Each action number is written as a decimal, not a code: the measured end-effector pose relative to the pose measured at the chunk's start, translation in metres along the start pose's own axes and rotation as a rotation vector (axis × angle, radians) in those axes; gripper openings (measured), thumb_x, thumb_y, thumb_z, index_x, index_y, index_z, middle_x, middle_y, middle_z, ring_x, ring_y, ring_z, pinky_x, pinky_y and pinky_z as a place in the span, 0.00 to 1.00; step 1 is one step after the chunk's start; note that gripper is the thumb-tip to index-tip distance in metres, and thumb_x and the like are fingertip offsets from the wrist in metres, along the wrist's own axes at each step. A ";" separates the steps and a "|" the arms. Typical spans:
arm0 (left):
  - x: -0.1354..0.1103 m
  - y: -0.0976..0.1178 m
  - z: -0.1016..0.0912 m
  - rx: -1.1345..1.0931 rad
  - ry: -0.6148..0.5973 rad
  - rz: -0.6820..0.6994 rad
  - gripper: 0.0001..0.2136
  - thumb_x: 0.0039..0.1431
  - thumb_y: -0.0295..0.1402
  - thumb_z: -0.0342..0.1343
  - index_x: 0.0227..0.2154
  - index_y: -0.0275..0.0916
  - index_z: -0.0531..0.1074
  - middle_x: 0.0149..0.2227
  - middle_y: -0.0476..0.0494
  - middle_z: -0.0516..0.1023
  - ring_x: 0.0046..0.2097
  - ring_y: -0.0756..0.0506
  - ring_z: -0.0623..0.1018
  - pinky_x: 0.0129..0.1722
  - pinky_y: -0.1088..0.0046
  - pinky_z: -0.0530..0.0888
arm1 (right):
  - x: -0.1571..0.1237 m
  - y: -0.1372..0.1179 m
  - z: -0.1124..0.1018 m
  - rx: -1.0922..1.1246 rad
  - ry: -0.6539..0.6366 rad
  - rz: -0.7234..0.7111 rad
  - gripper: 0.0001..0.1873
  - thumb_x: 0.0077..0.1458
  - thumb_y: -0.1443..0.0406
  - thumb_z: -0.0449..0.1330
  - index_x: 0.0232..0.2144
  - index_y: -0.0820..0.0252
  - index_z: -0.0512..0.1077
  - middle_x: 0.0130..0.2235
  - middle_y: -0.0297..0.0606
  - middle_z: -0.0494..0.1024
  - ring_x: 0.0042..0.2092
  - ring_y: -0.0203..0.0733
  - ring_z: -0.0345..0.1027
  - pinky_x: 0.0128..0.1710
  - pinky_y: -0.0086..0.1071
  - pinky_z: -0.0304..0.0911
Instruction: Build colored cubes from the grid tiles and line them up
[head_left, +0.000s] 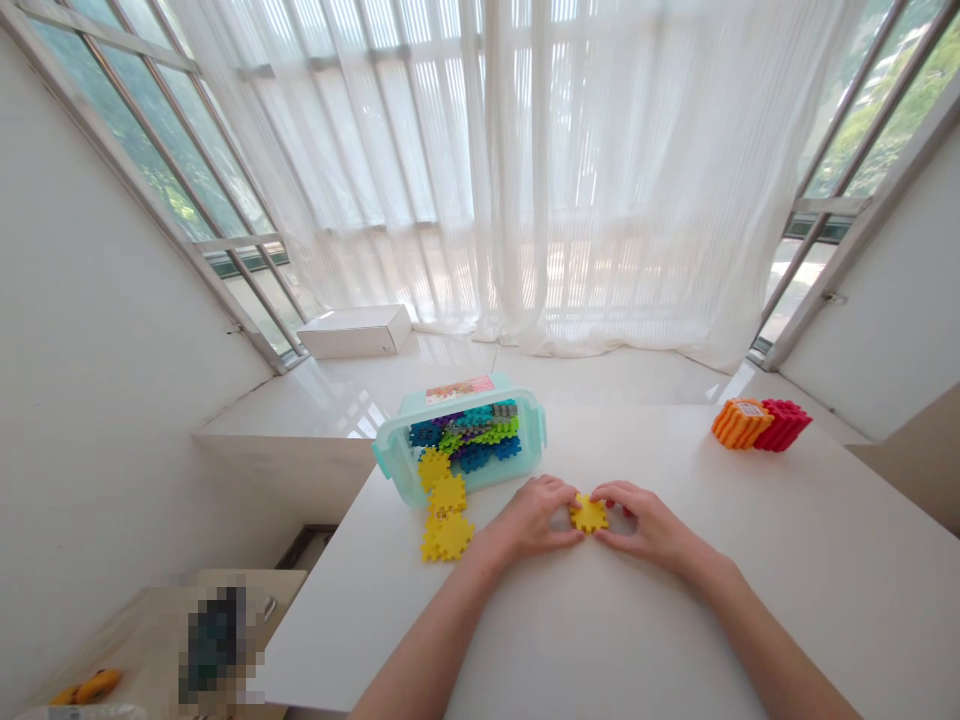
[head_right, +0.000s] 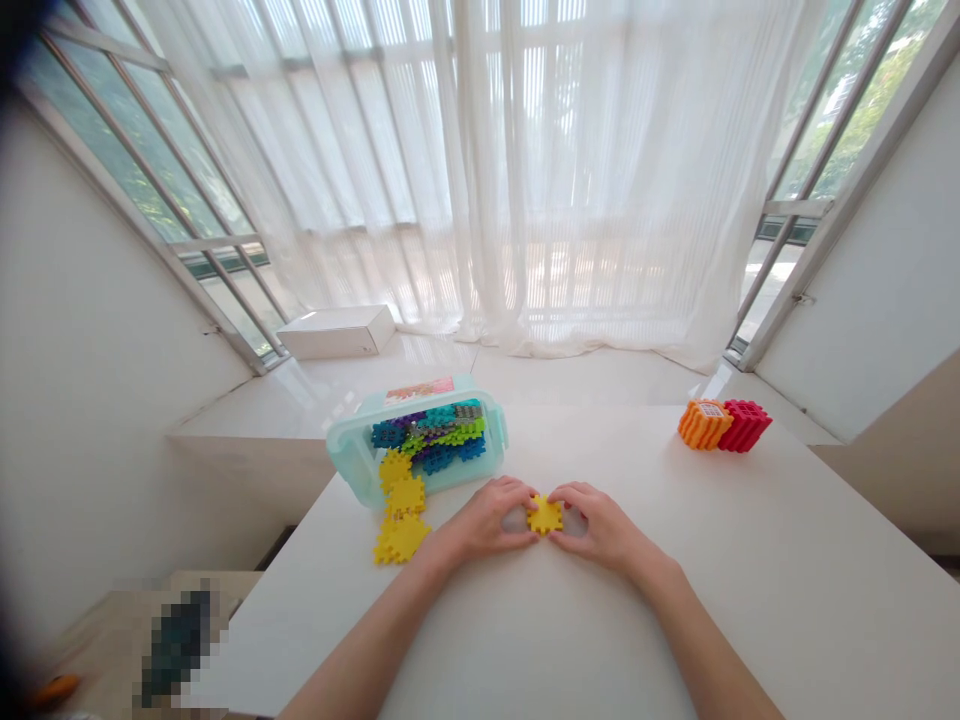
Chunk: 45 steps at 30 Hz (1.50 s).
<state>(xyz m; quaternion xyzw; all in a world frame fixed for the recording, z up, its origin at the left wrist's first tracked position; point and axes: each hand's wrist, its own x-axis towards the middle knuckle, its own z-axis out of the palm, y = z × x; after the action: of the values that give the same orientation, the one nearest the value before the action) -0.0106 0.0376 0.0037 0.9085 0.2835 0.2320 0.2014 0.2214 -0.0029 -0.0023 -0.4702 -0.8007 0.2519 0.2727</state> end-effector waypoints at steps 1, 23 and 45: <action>0.000 0.000 0.000 -0.004 -0.004 0.005 0.12 0.51 0.35 0.63 0.38 0.41 0.71 0.42 0.44 0.78 0.46 0.43 0.76 0.49 0.68 0.70 | 0.000 0.000 0.000 -0.004 -0.001 0.002 0.20 0.49 0.64 0.65 0.46 0.54 0.72 0.47 0.41 0.77 0.42 0.45 0.71 0.43 0.38 0.67; -0.095 0.009 -0.041 0.479 0.352 -0.385 0.09 0.62 0.38 0.55 0.42 0.42 0.73 0.46 0.42 0.78 0.49 0.39 0.76 0.48 0.59 0.71 | -0.002 0.002 0.003 0.055 0.093 0.018 0.32 0.55 0.59 0.62 0.60 0.51 0.57 0.53 0.43 0.70 0.41 0.42 0.70 0.39 0.38 0.70; -0.072 0.013 -0.042 0.269 0.257 -0.303 0.22 0.56 0.30 0.57 0.54 0.44 0.66 0.57 0.40 0.71 0.56 0.39 0.74 0.54 0.60 0.74 | 0.002 -0.004 0.006 -0.026 0.285 -0.117 0.10 0.61 0.64 0.55 0.45 0.54 0.70 0.40 0.39 0.77 0.33 0.39 0.70 0.34 0.34 0.67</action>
<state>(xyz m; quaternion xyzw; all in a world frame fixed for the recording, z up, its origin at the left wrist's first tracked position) -0.0806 -0.0066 0.0221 0.8371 0.4683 0.2731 0.0734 0.2137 -0.0038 -0.0035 -0.4573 -0.7830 0.1560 0.3918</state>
